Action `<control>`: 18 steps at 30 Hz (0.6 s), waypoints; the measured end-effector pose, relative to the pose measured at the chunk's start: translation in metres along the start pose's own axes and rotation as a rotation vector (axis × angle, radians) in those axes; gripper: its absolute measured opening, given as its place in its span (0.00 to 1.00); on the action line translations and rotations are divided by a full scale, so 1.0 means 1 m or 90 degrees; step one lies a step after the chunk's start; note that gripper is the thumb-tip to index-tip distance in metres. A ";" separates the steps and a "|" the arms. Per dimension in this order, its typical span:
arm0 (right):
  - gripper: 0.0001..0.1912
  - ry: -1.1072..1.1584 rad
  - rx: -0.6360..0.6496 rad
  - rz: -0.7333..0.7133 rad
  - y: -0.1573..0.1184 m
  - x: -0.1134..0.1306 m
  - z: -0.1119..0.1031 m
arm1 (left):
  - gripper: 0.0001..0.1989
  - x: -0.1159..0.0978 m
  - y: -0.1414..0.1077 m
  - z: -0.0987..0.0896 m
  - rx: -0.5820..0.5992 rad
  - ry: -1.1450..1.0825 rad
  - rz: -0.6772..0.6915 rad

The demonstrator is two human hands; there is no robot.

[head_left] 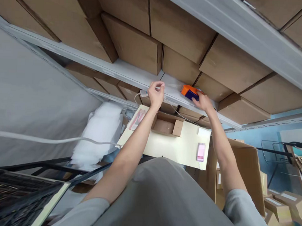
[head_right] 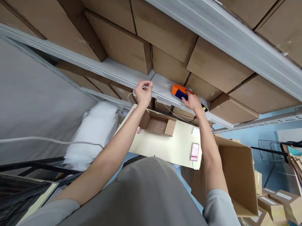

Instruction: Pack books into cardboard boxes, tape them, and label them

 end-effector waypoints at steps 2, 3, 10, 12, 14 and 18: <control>0.27 -0.016 0.038 0.029 0.016 0.002 0.006 | 0.05 0.010 0.001 0.002 0.007 0.034 -0.034; 0.28 -0.022 0.047 0.044 0.022 0.003 0.009 | 0.06 0.014 0.000 0.002 0.016 0.046 -0.040; 0.31 -0.037 0.050 0.045 0.034 0.013 0.021 | 0.08 0.042 -0.007 -0.008 0.006 0.025 -0.078; 0.31 -0.046 0.033 0.044 0.032 0.018 0.023 | 0.08 0.047 -0.007 -0.011 0.014 0.031 -0.097; 0.30 -0.060 0.010 0.045 0.030 0.023 0.025 | 0.10 0.047 -0.005 -0.012 0.032 0.044 -0.104; 0.32 -0.072 -0.033 0.051 0.026 0.025 0.027 | 0.27 0.040 0.000 -0.017 0.075 0.060 -0.088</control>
Point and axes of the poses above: each hand's wrist, its own y-axis towards the middle knuckle, its own z-axis out of the palm, x = y × z, the point moved 6 cm from there along y, towards the middle knuckle, and after that the axes turned 5 degrees about x, right-handed, at the moved point
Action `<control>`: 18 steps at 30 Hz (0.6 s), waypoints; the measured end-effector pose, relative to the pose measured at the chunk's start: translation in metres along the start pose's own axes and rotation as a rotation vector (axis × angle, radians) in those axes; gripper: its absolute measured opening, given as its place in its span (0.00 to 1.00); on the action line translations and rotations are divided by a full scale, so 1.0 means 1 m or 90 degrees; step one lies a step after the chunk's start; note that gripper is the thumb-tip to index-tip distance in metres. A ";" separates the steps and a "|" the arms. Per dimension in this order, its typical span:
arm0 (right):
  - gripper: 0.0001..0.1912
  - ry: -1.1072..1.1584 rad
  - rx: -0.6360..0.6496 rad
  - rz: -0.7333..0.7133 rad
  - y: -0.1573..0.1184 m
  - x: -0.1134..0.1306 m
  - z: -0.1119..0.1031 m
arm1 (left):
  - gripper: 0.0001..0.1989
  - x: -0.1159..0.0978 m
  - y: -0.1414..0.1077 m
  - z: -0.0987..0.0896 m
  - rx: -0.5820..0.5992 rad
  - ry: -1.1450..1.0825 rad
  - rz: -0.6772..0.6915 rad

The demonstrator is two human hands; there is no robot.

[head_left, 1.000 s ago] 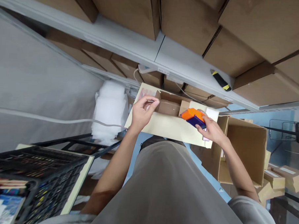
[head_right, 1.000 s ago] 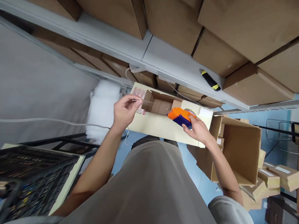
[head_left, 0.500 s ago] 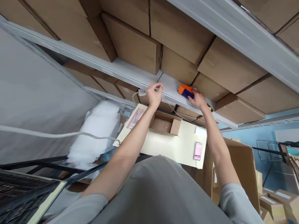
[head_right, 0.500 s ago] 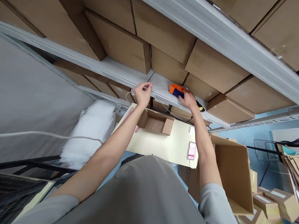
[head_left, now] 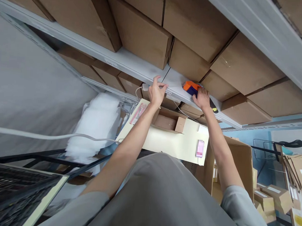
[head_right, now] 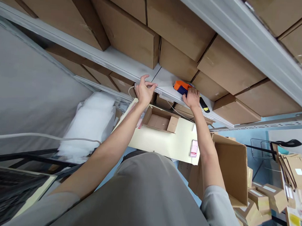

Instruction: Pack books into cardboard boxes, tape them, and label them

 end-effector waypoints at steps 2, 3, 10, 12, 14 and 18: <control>0.35 0.007 -0.045 0.007 -0.007 0.000 -0.003 | 0.30 0.003 0.000 -0.009 0.029 0.005 0.028; 0.37 0.014 -0.077 0.011 -0.014 0.001 -0.005 | 0.29 0.009 -0.002 -0.018 0.035 0.007 0.042; 0.35 0.184 -0.223 0.065 -0.132 0.058 0.011 | 0.25 0.162 -0.061 -0.117 0.050 0.259 -0.313; 0.32 0.242 -0.201 0.097 -0.165 0.082 0.032 | 0.28 0.202 -0.092 -0.120 0.182 0.323 -0.421; 0.29 0.282 -0.171 0.131 -0.189 0.102 0.055 | 0.30 0.224 -0.116 -0.115 0.240 0.358 -0.458; 0.26 0.324 -0.146 0.216 -0.216 0.116 0.084 | 0.33 0.242 -0.135 -0.100 0.239 0.406 -0.462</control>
Point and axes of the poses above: each hand's wrist, its own y-axis towards the middle knuckle, its own z-axis out of the palm, x = y × z, the point moved 6 cm from there along y, towards the middle knuckle, and after that the axes turned 5 degrees about x, right-handed, at the moved point
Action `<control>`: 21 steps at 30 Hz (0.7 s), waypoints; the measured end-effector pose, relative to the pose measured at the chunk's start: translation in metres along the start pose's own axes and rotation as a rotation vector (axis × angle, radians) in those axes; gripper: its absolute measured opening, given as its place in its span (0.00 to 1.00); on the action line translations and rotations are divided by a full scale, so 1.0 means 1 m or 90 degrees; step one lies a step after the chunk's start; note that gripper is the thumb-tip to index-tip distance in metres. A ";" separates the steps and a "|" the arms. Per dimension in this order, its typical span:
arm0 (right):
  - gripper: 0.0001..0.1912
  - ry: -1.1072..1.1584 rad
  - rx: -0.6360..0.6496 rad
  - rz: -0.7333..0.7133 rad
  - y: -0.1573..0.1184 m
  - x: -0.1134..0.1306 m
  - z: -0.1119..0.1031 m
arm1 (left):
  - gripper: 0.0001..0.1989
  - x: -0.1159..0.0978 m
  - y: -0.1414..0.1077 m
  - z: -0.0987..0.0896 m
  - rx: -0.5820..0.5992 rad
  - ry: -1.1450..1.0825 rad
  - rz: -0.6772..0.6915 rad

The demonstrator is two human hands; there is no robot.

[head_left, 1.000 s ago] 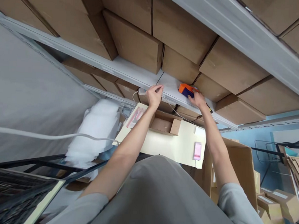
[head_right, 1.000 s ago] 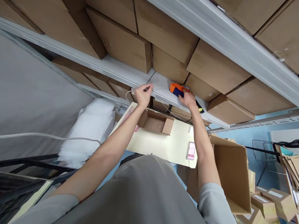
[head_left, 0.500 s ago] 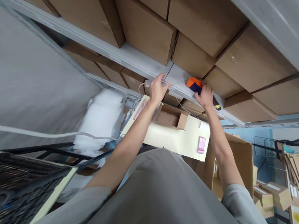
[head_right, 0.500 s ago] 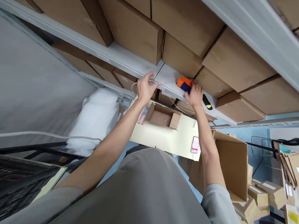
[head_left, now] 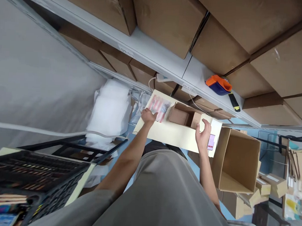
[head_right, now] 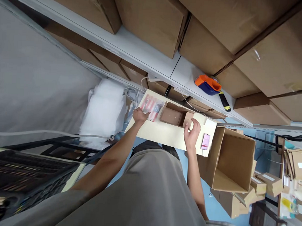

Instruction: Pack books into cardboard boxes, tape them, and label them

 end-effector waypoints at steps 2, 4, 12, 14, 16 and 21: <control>0.24 -0.006 -0.016 0.035 -0.008 -0.004 0.001 | 0.33 0.000 0.007 0.000 -0.032 -0.014 -0.007; 0.23 -0.011 -0.023 0.060 -0.012 -0.007 -0.001 | 0.30 -0.001 0.017 -0.004 -0.041 -0.076 0.007; 0.21 0.042 -0.006 0.070 -0.015 0.003 -0.004 | 0.15 -0.009 0.006 -0.019 0.039 -0.089 0.064; 0.22 0.065 0.019 0.059 -0.015 0.009 -0.001 | 0.12 -0.012 -0.006 -0.032 0.035 -0.079 0.083; 0.24 0.122 0.051 0.063 -0.012 0.014 0.003 | 0.13 -0.014 -0.018 -0.055 0.010 -0.116 0.115; 0.36 0.396 0.140 0.121 0.008 0.030 0.020 | 0.28 -0.026 -0.066 -0.127 -0.020 -0.445 0.285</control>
Point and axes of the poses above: each hand's wrist, its own y-axis towards the middle knuckle, its own z-axis out of the palm, x = y × z, the point moved 6 cm from there along y, towards the middle knuckle, and after that the axes turned 5 degrees about x, right-handed, at the moved point
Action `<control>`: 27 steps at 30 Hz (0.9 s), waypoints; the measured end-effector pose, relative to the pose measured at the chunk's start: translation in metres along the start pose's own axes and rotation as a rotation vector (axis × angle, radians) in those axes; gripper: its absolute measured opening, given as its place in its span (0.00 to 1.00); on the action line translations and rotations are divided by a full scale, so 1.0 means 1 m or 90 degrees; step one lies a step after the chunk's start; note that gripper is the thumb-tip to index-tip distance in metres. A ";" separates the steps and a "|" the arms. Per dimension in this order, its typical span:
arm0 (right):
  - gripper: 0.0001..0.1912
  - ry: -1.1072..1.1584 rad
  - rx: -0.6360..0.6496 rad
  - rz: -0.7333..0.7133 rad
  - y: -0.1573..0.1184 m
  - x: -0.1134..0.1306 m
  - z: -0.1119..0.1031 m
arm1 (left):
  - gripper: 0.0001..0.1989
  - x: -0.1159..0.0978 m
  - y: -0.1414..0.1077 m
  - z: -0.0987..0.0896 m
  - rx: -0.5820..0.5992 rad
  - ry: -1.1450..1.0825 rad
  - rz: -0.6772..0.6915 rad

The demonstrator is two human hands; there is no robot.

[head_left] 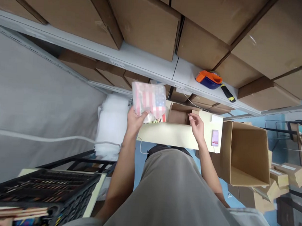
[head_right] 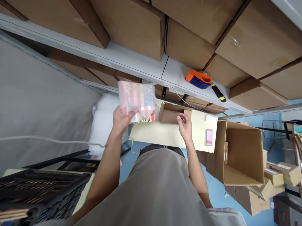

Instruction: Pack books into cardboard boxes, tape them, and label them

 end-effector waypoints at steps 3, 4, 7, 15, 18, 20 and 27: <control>0.47 0.164 0.111 0.032 0.015 0.012 0.021 | 0.34 -0.032 -0.028 -0.003 0.063 -0.159 0.002; 0.51 0.198 0.157 0.048 0.018 0.016 0.029 | 0.35 -0.040 -0.037 0.001 0.088 -0.190 -0.009; 0.63 0.266 0.280 0.103 0.017 0.022 0.043 | 0.35 -0.053 -0.060 0.025 0.143 -0.241 -0.024; 0.59 0.485 0.306 0.093 -0.001 -0.006 -0.005 | 0.43 -0.054 -0.077 0.106 0.245 -0.135 -0.042; 0.46 0.466 0.249 0.067 -0.001 -0.025 -0.025 | 0.45 -0.058 -0.086 0.136 0.254 -0.021 0.010; 0.43 0.403 0.167 0.033 0.001 -0.037 -0.037 | 0.42 -0.061 -0.095 0.156 0.249 0.041 0.034; 0.40 0.249 -0.094 -0.060 0.005 -0.062 -0.073 | 0.33 -0.066 -0.123 0.206 0.282 0.177 0.048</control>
Point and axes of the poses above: each hand's wrist, its own y-axis towards the middle knuckle, its own z-axis out of the palm, x = y × z, the point moved 6 cm from there along y, towards the middle knuckle, and after that the axes turned 5 degrees about x, right-handed, at the moved point
